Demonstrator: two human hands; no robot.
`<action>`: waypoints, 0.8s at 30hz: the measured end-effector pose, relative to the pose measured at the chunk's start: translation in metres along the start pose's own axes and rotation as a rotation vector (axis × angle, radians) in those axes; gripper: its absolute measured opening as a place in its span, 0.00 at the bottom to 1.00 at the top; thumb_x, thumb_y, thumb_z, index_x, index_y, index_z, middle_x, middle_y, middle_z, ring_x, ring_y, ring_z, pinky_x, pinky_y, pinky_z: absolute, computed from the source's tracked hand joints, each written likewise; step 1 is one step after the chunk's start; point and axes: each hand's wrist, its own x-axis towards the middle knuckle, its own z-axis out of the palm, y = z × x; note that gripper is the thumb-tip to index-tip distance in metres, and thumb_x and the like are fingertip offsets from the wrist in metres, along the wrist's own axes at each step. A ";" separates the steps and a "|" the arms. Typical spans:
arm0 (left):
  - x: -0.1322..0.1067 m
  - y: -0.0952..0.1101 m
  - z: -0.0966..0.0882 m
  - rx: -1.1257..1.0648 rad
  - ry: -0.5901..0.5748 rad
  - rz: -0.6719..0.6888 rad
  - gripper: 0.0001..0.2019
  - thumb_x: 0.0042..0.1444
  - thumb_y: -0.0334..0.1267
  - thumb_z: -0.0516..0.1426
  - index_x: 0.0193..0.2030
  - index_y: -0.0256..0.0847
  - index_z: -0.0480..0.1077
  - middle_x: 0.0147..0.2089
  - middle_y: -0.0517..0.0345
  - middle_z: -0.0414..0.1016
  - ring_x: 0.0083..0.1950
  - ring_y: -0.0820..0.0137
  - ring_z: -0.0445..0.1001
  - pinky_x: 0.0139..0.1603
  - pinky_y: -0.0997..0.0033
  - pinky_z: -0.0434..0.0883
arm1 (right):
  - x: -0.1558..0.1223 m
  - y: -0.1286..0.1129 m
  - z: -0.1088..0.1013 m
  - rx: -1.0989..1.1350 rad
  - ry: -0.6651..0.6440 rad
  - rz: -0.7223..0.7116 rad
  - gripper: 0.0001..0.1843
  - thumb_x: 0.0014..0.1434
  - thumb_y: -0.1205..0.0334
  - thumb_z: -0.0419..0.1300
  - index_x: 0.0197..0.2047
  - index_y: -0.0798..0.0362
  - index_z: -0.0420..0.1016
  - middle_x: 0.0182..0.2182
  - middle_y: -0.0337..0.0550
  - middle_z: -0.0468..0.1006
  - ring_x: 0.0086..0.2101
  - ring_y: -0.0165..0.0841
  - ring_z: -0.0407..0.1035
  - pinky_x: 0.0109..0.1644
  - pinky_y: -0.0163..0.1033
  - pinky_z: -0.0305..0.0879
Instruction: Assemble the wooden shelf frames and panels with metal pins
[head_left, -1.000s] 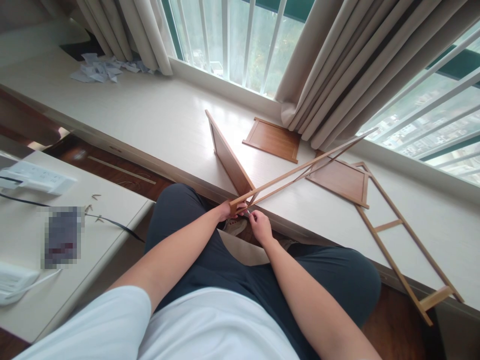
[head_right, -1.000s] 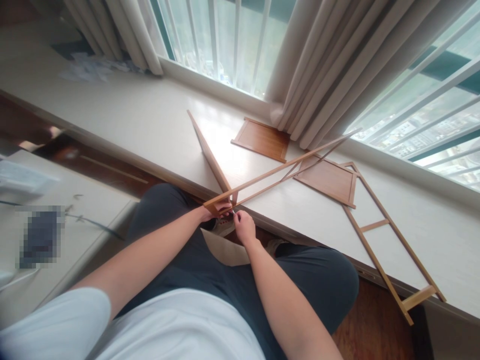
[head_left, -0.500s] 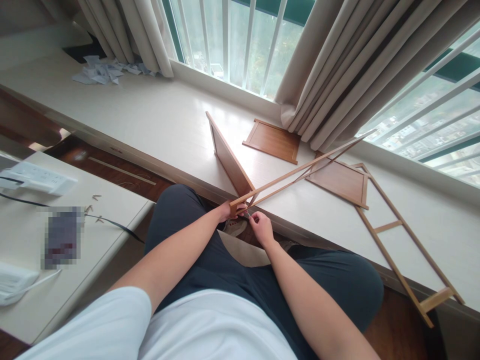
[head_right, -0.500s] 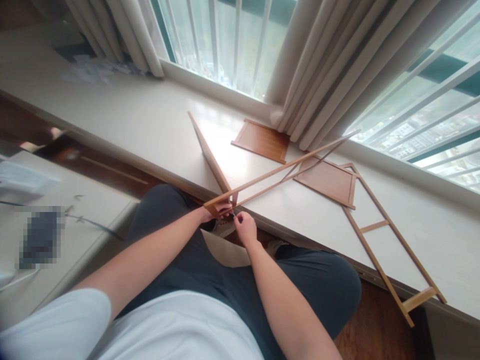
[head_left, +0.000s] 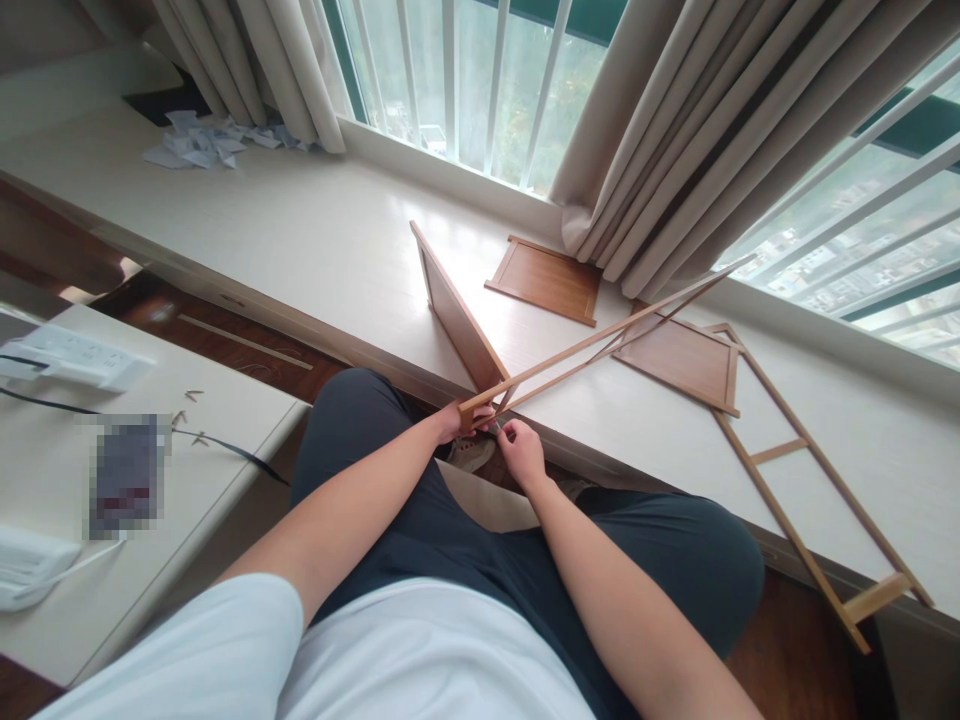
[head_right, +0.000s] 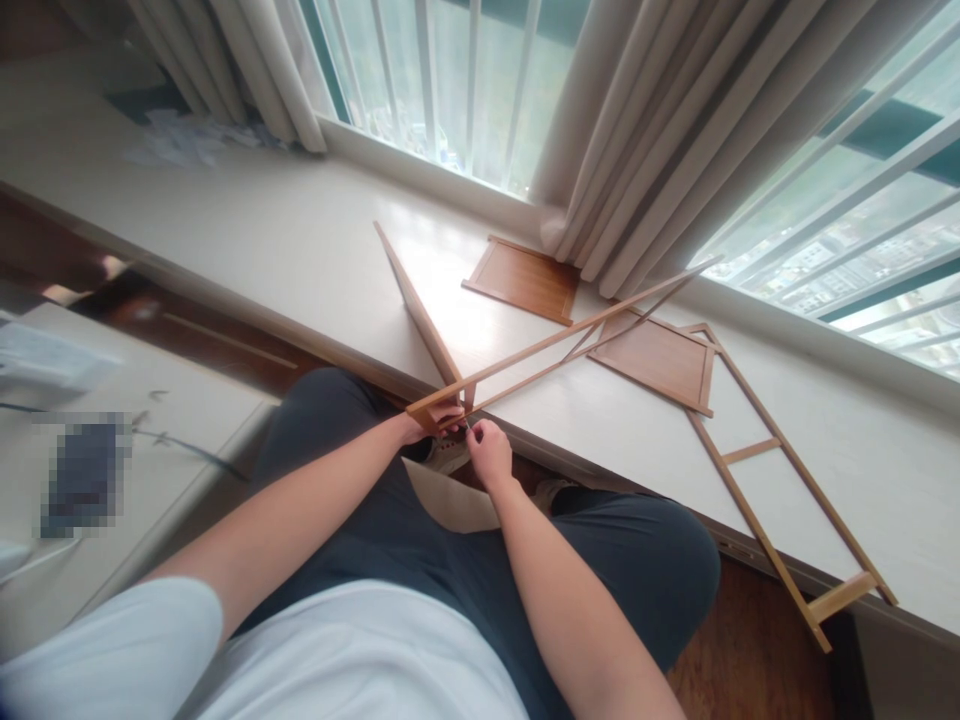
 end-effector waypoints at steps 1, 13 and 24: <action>0.000 0.000 0.000 0.001 -0.002 0.002 0.20 0.50 0.52 0.70 0.42 0.39 0.78 0.41 0.50 0.82 0.34 0.72 0.76 0.25 0.80 0.63 | 0.000 0.000 0.000 -0.007 -0.004 -0.001 0.09 0.64 0.58 0.58 0.31 0.49 0.72 0.32 0.41 0.78 0.32 0.35 0.68 0.39 0.38 0.60; -0.003 0.003 0.002 -0.004 0.002 0.003 0.21 0.49 0.51 0.70 0.44 0.38 0.78 0.40 0.51 0.82 0.35 0.71 0.76 0.26 0.78 0.63 | -0.001 -0.006 -0.002 -0.124 -0.006 -0.015 0.08 0.65 0.61 0.58 0.33 0.49 0.73 0.35 0.41 0.78 0.34 0.35 0.68 0.36 0.37 0.55; 0.002 0.000 0.000 0.004 -0.002 -0.002 0.21 0.49 0.52 0.70 0.44 0.40 0.78 0.40 0.52 0.82 0.35 0.72 0.76 0.26 0.78 0.63 | 0.000 -0.003 0.002 -0.081 0.023 -0.026 0.08 0.65 0.60 0.57 0.33 0.49 0.74 0.34 0.41 0.78 0.33 0.35 0.68 0.37 0.38 0.56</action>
